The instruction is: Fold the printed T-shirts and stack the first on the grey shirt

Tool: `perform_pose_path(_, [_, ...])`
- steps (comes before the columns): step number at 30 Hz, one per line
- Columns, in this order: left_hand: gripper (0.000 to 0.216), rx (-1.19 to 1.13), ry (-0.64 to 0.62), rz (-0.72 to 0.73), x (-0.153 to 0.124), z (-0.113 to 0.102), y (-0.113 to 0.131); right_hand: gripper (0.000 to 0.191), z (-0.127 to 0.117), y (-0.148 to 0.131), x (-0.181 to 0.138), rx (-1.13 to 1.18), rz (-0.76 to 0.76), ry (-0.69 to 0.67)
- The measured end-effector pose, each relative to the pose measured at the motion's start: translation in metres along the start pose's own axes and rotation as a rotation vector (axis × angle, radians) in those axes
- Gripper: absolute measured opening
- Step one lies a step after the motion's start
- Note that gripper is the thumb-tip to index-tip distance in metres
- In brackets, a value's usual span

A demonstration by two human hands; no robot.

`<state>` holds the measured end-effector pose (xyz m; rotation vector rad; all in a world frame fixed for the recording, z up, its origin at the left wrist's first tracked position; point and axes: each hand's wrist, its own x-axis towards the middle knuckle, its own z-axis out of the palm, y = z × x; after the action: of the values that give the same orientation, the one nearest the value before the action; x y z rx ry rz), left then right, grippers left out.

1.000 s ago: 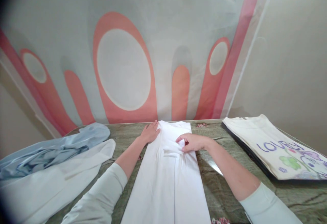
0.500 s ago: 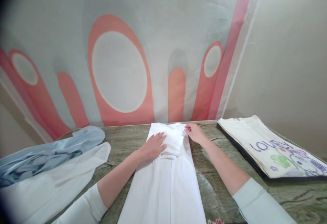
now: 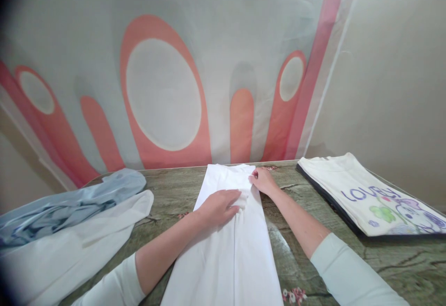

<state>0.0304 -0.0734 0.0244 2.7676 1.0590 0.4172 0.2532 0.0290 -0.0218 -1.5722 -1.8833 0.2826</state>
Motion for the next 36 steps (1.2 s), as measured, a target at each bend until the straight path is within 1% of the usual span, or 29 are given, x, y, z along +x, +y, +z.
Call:
perform_pose_path(6, [0.035, 0.041, 0.106, -0.093, 0.003, 0.001, 0.017, 0.012, 0.002, 0.001, 0.0, 0.104, 0.023, 0.021])
perform_pose_path(9, [0.024, 0.056, 0.106, -0.111, 0.003, 0.004, 0.021, 0.015, 0.004, 0.003, 0.0, 0.129, 0.027, 0.025])
perform_pose_path(12, [0.019, 0.067, 0.114, -0.12, 0.005, 0.008, 0.022, 0.018, 0.005, 0.005, 0.0, 0.137, 0.027, 0.03])
perform_pose_path(18, [0.022, 0.01, 0.127, -0.097, 0.007, 0.008, 0.022, 0.02, 0.005, 0.007, 0.001, 0.133, 0.03, 0.031])
perform_pose_path(23, [0.027, -0.065, 0.09, -0.14, 0.004, 0.01, 0.017, 0.018, 0.006, 0.008, 0.001, 0.119, 0.03, 0.03])
perform_pose_path(26, [0.028, -0.095, 0.056, -0.108, 0.002, 0.013, 0.015, 0.018, 0.006, 0.008, 0.001, 0.106, 0.028, 0.032])
perform_pose_path(29, [0.03, -0.104, 0.033, -0.027, 0.0, 0.013, 0.015, 0.018, 0.007, 0.009, 0.0, 0.09, 0.03, 0.035])
perform_pose_path(33, [0.033, -0.104, -0.005, 0.068, -0.004, 0.005, 0.019, 0.019, 0.008, 0.008, -0.001, 0.062, 0.033, 0.037])
perform_pose_path(36, [0.037, -0.136, -0.054, 0.085, -0.006, -0.003, 0.02, 0.02, 0.008, 0.006, -0.003, 0.038, 0.02, 0.041])
